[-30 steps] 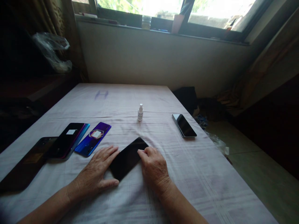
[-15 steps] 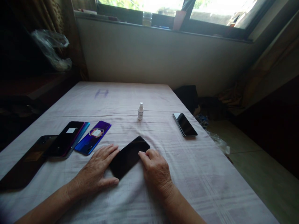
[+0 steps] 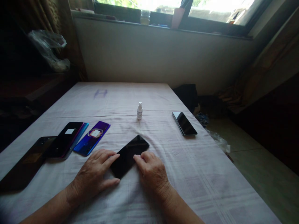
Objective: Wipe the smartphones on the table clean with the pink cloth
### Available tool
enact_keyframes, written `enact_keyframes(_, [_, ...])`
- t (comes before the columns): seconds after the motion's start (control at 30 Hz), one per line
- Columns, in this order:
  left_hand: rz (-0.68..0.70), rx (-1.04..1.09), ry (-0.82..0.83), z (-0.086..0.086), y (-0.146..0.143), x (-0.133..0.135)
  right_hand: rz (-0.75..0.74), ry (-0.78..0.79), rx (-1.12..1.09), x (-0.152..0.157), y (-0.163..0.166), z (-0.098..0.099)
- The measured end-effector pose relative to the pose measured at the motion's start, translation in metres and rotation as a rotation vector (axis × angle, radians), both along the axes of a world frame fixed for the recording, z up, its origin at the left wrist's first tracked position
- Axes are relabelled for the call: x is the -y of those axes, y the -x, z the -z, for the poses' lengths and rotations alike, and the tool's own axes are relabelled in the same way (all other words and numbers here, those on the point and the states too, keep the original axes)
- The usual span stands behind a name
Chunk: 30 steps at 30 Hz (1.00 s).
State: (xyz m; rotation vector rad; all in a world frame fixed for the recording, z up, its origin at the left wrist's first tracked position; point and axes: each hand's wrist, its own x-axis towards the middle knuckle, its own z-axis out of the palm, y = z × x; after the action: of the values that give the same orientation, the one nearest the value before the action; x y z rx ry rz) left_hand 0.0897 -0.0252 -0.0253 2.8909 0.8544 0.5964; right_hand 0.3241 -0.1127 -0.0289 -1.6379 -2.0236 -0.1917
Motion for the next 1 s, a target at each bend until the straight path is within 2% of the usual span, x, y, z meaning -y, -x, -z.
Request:
enact_keyframes(0.13, [0.01, -0.006, -0.111, -0.002, -0.004, 0.001, 0.089, -0.005, 0.008, -0.004, -0.009, 0.002])
enact_keyframes(0.3, [0.025, 0.017, -0.194, -0.005, -0.008, 0.0, -0.006, -0.078, -0.04, -0.002, 0.005, -0.005])
enact_keyframes(0.47, [0.047, 0.069, -0.179, -0.005, -0.007, -0.004, -0.106, -0.145, -0.112, -0.002, 0.013, -0.012])
enact_keyframes(0.83, [0.131, 0.188, -0.243, -0.015, -0.005, -0.008, -0.107, -0.184, -0.074, -0.024, 0.012, -0.033])
enact_keyframes(1.0, [0.148, 0.286, -0.227, -0.016, -0.003, -0.011, -0.027, -0.242, -0.045, -0.042, 0.003, -0.033])
